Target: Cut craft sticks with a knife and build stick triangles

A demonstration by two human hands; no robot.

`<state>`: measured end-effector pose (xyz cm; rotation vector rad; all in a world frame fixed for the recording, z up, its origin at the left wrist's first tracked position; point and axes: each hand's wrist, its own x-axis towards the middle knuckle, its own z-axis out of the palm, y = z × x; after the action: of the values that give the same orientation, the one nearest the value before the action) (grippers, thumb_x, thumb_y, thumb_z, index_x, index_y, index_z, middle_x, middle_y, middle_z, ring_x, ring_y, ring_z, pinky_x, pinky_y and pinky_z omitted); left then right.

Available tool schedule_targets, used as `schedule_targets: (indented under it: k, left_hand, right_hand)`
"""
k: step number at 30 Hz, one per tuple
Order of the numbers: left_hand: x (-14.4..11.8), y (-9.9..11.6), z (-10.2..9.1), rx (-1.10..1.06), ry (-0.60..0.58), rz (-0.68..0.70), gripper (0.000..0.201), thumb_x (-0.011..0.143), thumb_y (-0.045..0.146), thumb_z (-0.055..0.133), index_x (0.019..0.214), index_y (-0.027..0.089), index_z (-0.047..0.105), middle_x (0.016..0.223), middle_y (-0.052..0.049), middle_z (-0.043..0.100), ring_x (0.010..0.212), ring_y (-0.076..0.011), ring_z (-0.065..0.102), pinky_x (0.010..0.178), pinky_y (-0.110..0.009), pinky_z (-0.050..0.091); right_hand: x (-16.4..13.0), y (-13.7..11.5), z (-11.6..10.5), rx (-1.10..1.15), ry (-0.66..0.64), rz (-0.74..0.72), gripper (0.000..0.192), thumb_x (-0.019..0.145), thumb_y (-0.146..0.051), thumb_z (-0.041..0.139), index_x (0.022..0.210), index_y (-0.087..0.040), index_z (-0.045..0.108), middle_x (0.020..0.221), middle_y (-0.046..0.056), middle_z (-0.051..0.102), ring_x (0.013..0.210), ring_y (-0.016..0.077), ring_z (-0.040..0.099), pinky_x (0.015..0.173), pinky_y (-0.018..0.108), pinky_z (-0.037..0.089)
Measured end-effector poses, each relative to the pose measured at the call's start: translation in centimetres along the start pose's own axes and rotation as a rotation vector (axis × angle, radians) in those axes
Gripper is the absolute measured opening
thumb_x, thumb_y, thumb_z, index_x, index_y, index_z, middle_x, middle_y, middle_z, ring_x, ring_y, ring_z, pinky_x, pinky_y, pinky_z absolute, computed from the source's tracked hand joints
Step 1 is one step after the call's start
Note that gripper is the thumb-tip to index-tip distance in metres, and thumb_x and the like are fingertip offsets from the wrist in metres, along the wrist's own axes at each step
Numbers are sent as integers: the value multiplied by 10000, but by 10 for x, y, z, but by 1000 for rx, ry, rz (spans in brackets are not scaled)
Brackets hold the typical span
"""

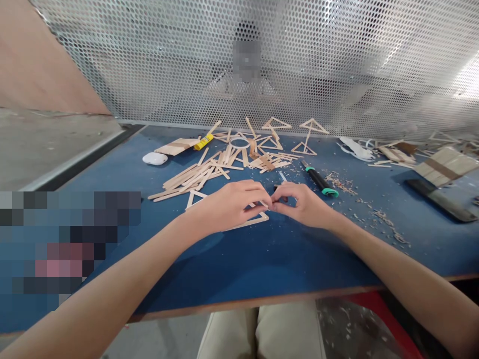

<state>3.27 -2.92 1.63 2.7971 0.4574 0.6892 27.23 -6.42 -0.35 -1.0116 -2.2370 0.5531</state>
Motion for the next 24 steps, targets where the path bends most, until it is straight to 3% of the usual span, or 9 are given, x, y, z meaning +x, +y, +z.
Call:
schedule_targets:
  k: [5,9,24]
  left_hand:
    - [0,1,-3,-127,-44,-169,124,959,218,643,1072,227,693,930,33,761,821,-112,699,761,-221,494]
    - [1,1,-5,10,-81,-222,109,946,300,673,1027,273,741,870,30,733,811,-146,658,751,-266,452]
    - [2,-3,0,69,-84,-217,81,908,353,726,942,295,773,804,36,730,783,-161,622,792,-291,404]
  right_hand:
    - [-1,3,7,12,22,-11,74,905,-309,716,887,-243,743,805,9,722,776,177,602,808,355,453]
    - [0,6,7,6,-29,-26,86,918,-326,712,912,-256,761,799,-3,721,777,170,598,842,368,436]
    - [-1,9,6,-124,-68,-27,90,934,-316,696,924,-265,768,806,-8,713,819,169,594,806,347,384]
